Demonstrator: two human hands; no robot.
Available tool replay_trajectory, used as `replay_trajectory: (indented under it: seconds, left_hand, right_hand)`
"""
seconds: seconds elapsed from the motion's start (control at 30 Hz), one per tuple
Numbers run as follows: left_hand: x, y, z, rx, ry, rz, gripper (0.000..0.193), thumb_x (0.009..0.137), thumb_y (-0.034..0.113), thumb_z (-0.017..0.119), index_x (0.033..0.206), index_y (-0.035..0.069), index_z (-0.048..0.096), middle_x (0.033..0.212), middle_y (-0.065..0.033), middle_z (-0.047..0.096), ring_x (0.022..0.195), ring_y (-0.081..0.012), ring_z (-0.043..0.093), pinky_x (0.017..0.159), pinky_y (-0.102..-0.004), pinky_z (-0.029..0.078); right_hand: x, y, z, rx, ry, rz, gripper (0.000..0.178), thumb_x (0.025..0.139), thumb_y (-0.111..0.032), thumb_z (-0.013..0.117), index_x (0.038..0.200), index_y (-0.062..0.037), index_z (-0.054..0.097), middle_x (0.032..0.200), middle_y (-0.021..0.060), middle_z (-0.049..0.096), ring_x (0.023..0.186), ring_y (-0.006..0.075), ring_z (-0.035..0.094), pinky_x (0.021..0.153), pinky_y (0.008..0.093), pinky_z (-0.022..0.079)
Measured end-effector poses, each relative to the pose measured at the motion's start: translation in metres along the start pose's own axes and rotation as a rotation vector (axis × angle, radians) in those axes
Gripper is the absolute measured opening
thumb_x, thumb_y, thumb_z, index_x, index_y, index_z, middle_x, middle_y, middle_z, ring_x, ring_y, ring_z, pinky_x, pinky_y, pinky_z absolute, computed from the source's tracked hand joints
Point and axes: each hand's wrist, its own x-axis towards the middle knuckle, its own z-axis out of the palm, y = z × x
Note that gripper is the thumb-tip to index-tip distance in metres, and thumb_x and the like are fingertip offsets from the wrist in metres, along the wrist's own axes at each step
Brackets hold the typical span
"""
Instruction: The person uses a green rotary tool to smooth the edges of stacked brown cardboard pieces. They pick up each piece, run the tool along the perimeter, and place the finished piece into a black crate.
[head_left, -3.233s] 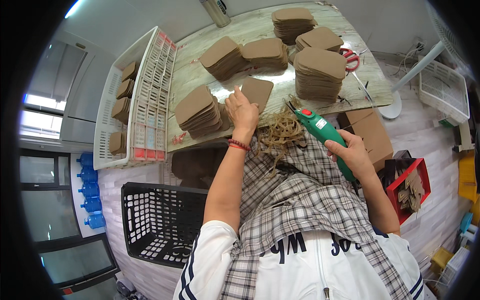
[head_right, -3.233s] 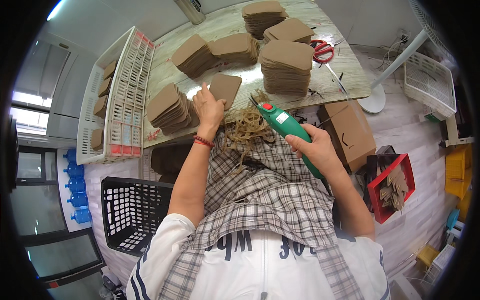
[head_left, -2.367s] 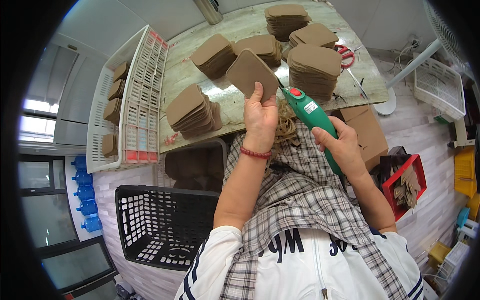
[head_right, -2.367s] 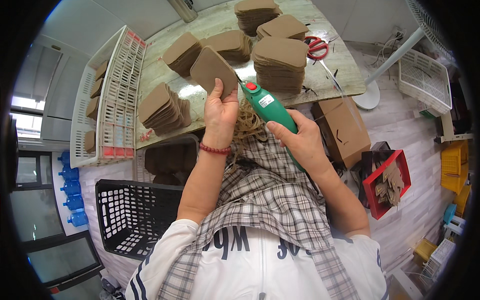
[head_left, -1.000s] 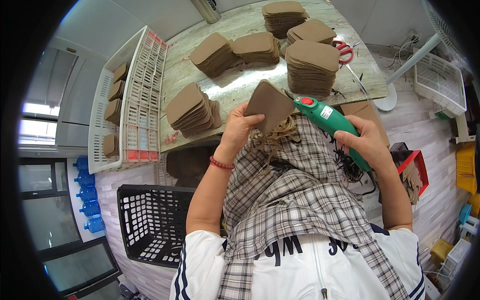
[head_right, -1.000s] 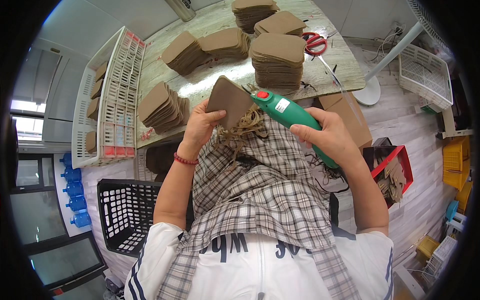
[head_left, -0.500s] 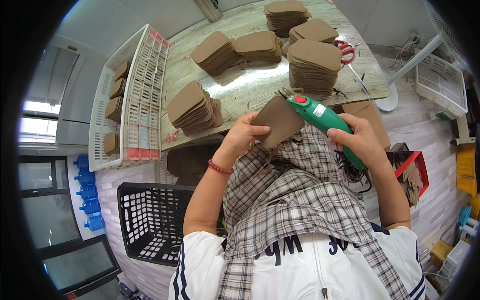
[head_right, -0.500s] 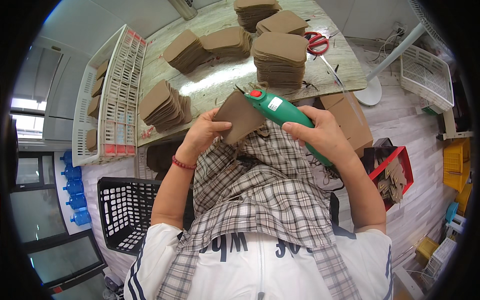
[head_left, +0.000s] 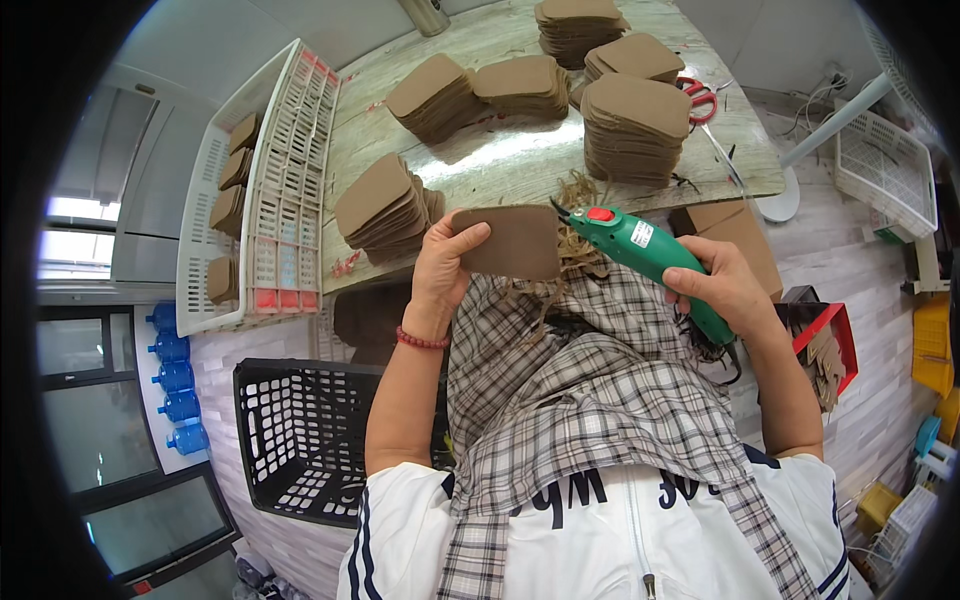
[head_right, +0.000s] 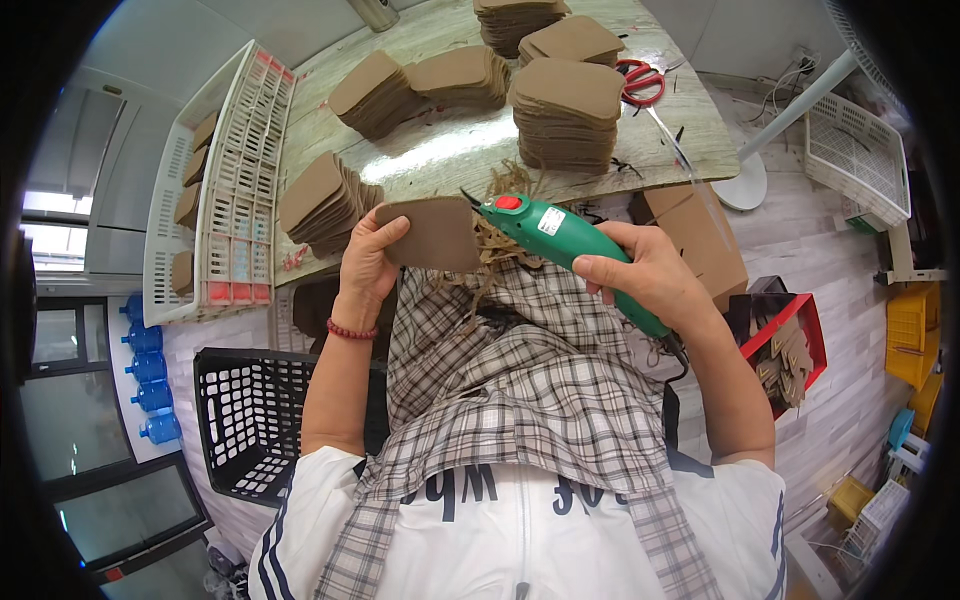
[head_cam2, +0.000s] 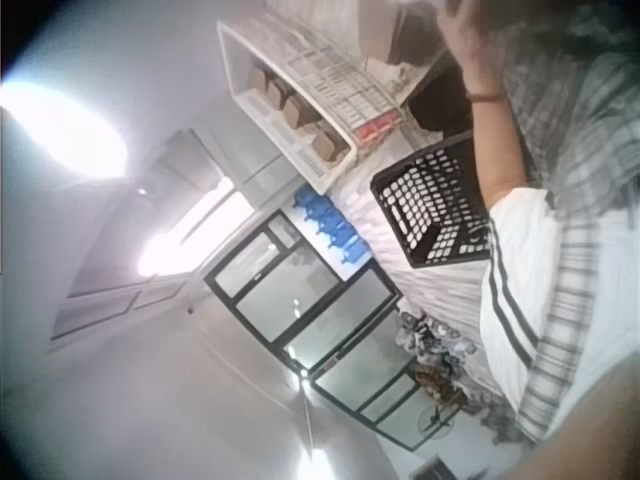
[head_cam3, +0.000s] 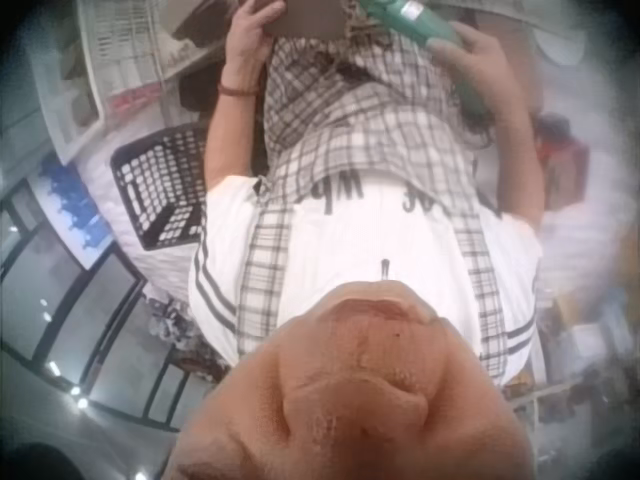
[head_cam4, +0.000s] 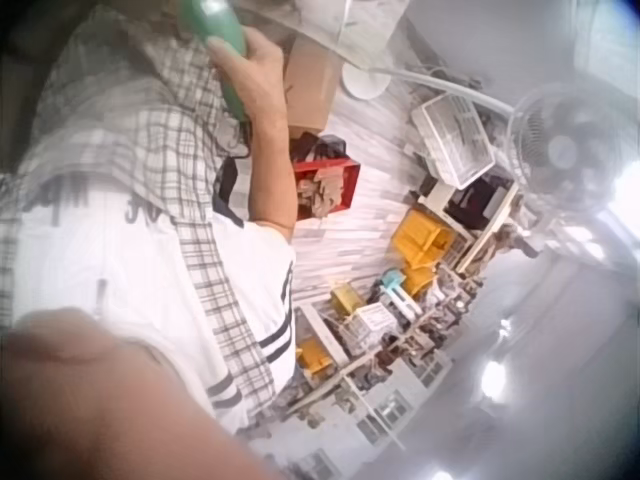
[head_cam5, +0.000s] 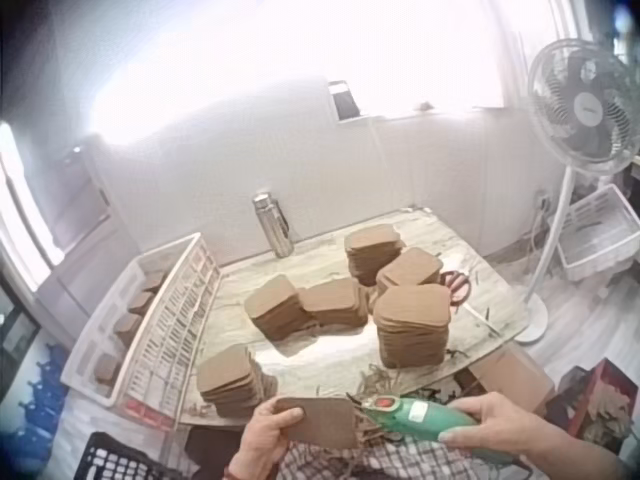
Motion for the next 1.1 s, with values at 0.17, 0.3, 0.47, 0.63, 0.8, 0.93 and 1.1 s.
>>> replay_trajectory:
  seconds: [0.17,0.3,0.47,0.63,0.8,0.93,1.1]
  left_hand:
    - [-0.003,0.006,-0.003,0.019,-0.070,-0.028,0.009,0.082,0.001,0.067,0.091,0.003,0.065,0.088,-0.0054,0.068,0.078,-0.0126,0.063,0.074,-0.0264,0.052]
    - [-0.005,0.010,-0.001,0.094,-0.078,-0.040,0.010,0.082,0.001,0.067,0.091,0.001,0.065,0.087,-0.0066,0.068,0.077,-0.0127,0.064,0.072,-0.0259,0.052]
    - [-0.006,0.012,0.007,0.238,-0.078,-0.079,0.013,0.081,0.002,0.067,0.094,-0.001,0.065,0.087,-0.0071,0.069,0.075,-0.0123,0.064,0.070,-0.0255,0.053]
    - [-0.006,0.011,0.011,0.308,-0.130,-0.125,0.014,0.080,0.001,0.068,0.093,-0.002,0.066,0.086,-0.0057,0.069,0.074,-0.0105,0.064,0.069,-0.0237,0.051]
    - [-0.006,0.010,0.016,0.377,-0.197,-0.216,0.012,0.079,0.002,0.069,0.090,0.000,0.066,0.083,-0.0041,0.068,0.073,-0.0093,0.063,0.069,-0.0228,0.051]
    - [-0.007,0.008,0.016,0.410,-0.243,-0.254,0.012,0.078,0.002,0.070,0.089,0.001,0.066,0.082,-0.0027,0.067,0.071,-0.0083,0.061,0.068,-0.0221,0.050]
    - [-0.010,0.005,0.017,0.437,-0.266,-0.328,0.015,0.077,0.002,0.071,0.091,0.001,0.066,0.083,-0.0025,0.068,0.072,-0.0085,0.062,0.069,-0.0227,0.050]
  right_hand:
    - [-0.001,0.002,0.000,0.025,-0.012,0.008,0.032,0.081,-0.026,0.071,0.096,0.0012,0.063,0.070,0.0036,0.061,0.058,0.0081,0.055,0.055,0.0231,0.046]
    - [-0.001,0.002,0.001,-0.019,-0.032,0.011,0.033,0.081,-0.025,0.072,0.098,0.0022,0.063,0.071,0.0038,0.061,0.058,0.0080,0.055,0.055,0.0235,0.046]
    - [-0.002,0.002,0.005,-0.058,-0.036,0.019,0.036,0.079,-0.024,0.073,0.100,0.0034,0.063,0.072,0.0034,0.061,0.058,0.0078,0.054,0.055,0.0238,0.045]
    - [0.001,0.005,0.007,-0.095,-0.046,0.024,0.038,0.078,-0.024,0.074,0.102,0.0036,0.063,0.073,0.0029,0.061,0.058,0.0077,0.054,0.054,0.0237,0.044]
    - [0.005,0.006,0.014,-0.095,-0.076,0.039,0.034,0.079,-0.021,0.072,0.101,0.0030,0.062,0.073,0.0026,0.060,0.058,0.0076,0.054,0.054,0.0233,0.045]
    - [0.008,0.004,0.016,-0.115,-0.108,0.048,0.031,0.081,-0.020,0.071,0.101,0.0027,0.062,0.073,0.0025,0.060,0.059,0.0075,0.054,0.054,0.0234,0.045]
    - [0.013,0.005,0.023,-0.092,-0.113,0.039,0.038,0.078,-0.026,0.074,0.101,0.0030,0.064,0.073,0.0027,0.061,0.058,0.0069,0.054,0.054,0.0229,0.045]
